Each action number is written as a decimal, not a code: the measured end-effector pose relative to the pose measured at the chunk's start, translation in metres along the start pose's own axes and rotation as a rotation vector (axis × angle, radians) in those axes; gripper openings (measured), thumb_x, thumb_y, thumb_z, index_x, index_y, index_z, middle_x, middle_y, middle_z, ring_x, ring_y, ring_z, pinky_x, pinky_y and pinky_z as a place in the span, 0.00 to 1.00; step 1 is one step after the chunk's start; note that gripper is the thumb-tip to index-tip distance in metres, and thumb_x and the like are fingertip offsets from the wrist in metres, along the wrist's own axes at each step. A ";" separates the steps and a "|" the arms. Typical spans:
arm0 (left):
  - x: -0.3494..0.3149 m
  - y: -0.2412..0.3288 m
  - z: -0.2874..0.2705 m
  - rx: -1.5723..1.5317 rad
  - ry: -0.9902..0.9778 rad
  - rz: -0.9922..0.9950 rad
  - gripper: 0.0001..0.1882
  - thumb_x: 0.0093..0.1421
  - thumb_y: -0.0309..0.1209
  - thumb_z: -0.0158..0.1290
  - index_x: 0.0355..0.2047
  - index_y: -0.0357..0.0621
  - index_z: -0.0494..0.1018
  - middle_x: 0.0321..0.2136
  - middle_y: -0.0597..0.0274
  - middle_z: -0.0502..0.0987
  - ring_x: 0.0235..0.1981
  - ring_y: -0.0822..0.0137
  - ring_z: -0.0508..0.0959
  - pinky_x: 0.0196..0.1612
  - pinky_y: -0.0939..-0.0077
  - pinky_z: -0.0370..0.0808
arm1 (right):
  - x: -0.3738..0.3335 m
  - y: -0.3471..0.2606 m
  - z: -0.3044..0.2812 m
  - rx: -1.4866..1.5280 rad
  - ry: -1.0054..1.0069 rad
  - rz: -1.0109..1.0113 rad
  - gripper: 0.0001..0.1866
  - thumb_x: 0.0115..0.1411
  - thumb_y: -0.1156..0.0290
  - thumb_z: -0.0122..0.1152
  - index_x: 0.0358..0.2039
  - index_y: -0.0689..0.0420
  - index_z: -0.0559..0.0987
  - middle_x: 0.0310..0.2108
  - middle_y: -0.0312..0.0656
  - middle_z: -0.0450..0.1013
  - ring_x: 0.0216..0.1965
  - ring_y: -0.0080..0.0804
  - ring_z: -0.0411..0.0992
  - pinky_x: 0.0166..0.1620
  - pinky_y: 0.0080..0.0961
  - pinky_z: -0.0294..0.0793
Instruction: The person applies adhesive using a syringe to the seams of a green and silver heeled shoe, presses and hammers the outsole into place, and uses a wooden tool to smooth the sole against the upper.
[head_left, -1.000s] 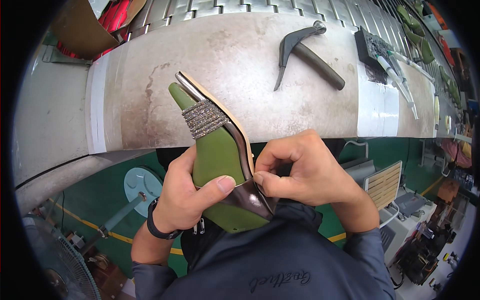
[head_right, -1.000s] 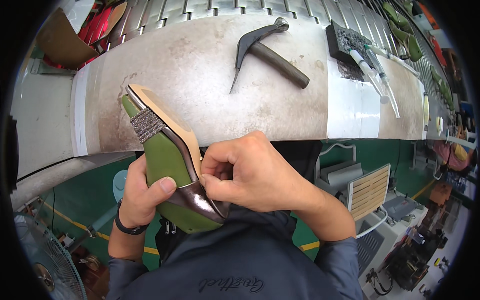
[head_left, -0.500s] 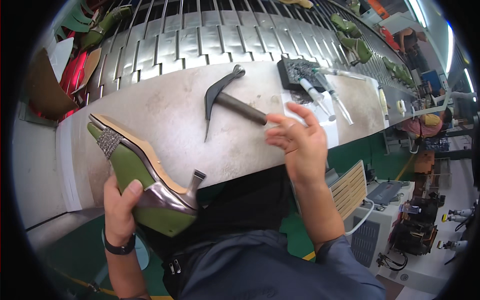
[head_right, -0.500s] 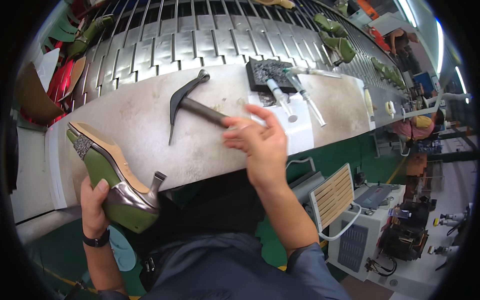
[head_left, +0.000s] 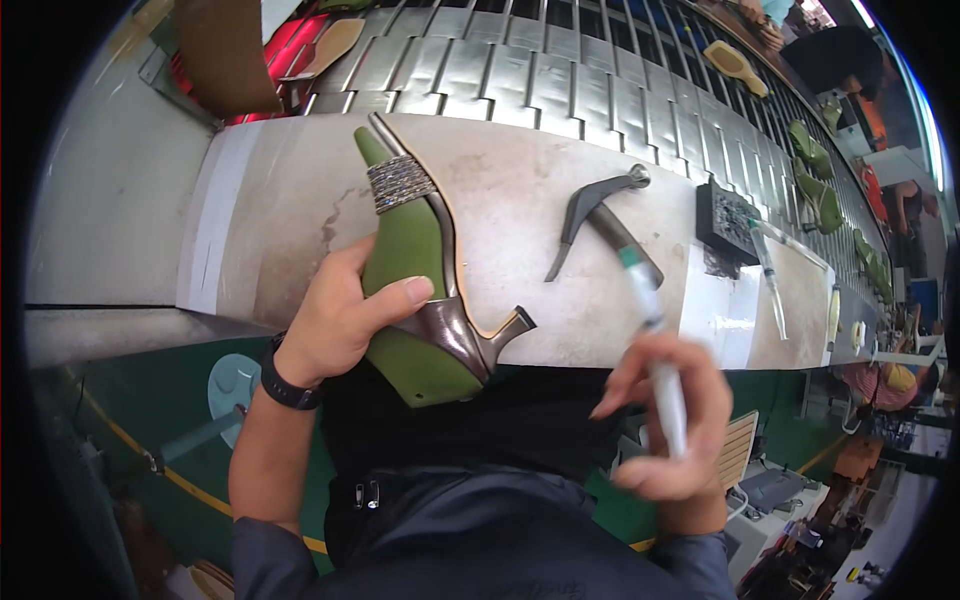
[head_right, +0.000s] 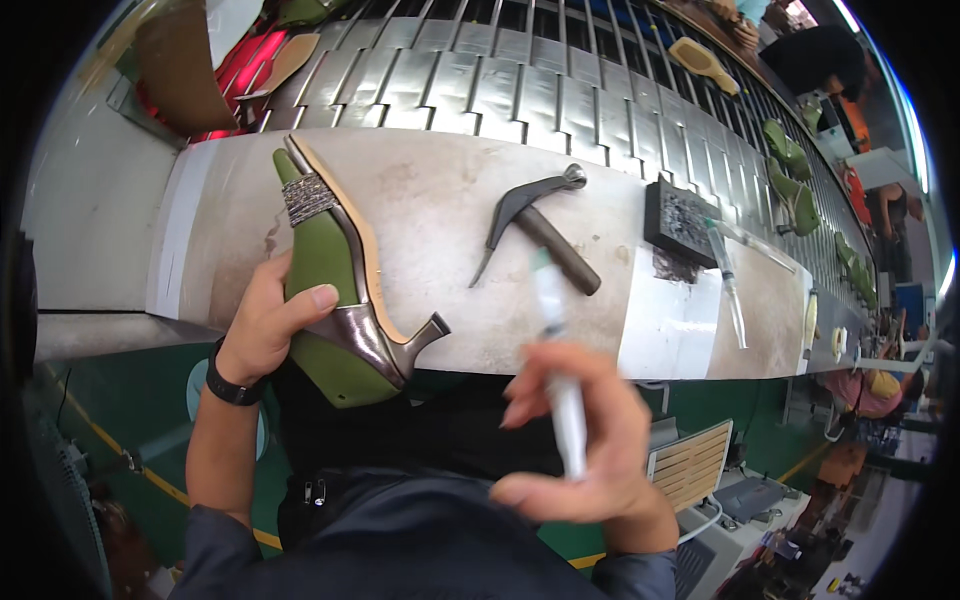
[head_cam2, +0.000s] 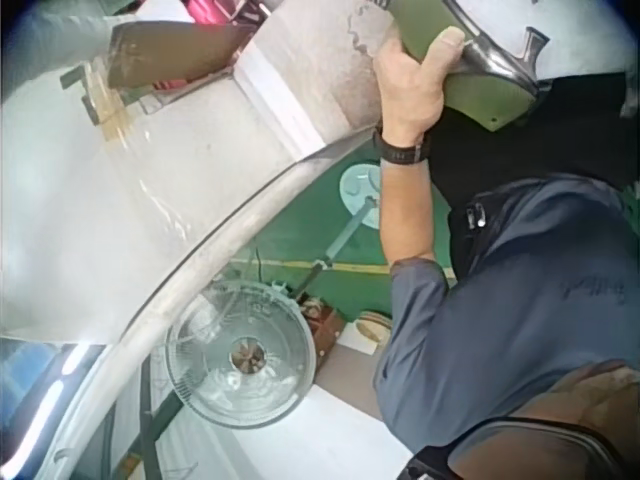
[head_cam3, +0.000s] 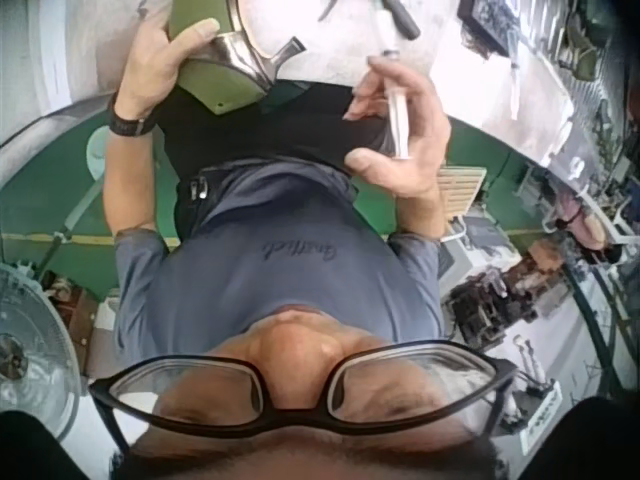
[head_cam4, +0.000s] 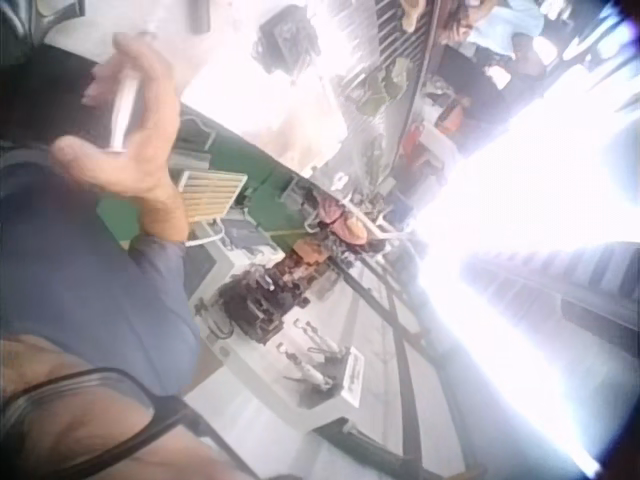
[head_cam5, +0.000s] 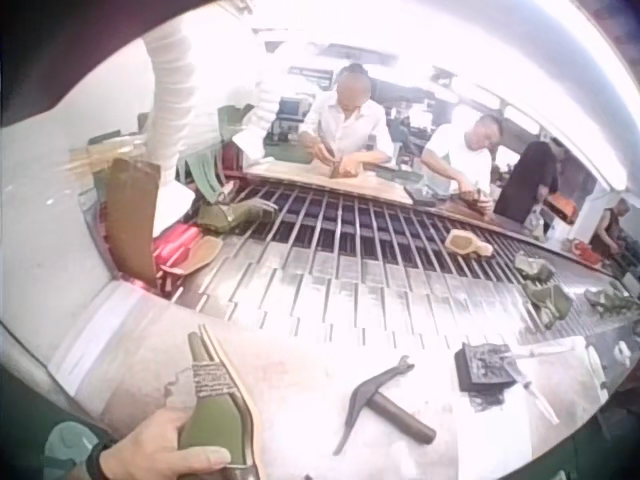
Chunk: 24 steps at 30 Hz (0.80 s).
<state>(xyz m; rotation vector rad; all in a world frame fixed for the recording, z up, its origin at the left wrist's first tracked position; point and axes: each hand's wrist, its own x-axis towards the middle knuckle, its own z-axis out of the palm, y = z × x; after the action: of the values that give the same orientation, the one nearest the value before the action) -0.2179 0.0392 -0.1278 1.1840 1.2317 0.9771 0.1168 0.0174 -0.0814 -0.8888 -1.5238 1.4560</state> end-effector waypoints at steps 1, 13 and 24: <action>0.000 -0.001 0.000 -0.007 0.006 0.010 0.26 0.66 0.38 0.62 0.57 0.32 0.75 0.44 0.62 0.81 0.46 0.73 0.77 0.52 0.74 0.75 | -0.001 0.003 0.009 -0.026 -0.145 -0.016 0.48 0.43 0.65 0.88 0.63 0.69 0.74 0.43 0.48 0.76 0.40 0.31 0.78 0.43 0.26 0.82; -0.003 -0.003 -0.003 0.009 0.011 0.042 0.25 0.66 0.40 0.62 0.56 0.33 0.75 0.42 0.63 0.81 0.43 0.73 0.77 0.50 0.74 0.75 | 0.006 0.011 0.060 -0.009 -0.319 -0.086 0.37 0.47 0.67 0.82 0.56 0.71 0.79 0.39 0.50 0.80 0.32 0.33 0.79 0.36 0.24 0.81; -0.005 -0.002 -0.007 0.040 0.017 0.060 0.25 0.66 0.41 0.63 0.55 0.33 0.76 0.42 0.61 0.82 0.43 0.72 0.78 0.50 0.73 0.76 | 0.015 0.013 0.066 0.002 -0.337 -0.061 0.34 0.48 0.68 0.81 0.55 0.69 0.80 0.36 0.47 0.80 0.29 0.29 0.78 0.34 0.22 0.78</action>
<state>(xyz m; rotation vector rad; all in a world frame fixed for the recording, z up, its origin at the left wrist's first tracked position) -0.2257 0.0348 -0.1288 1.2521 1.2400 1.0126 0.0500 0.0046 -0.0916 -0.6098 -1.7755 1.6210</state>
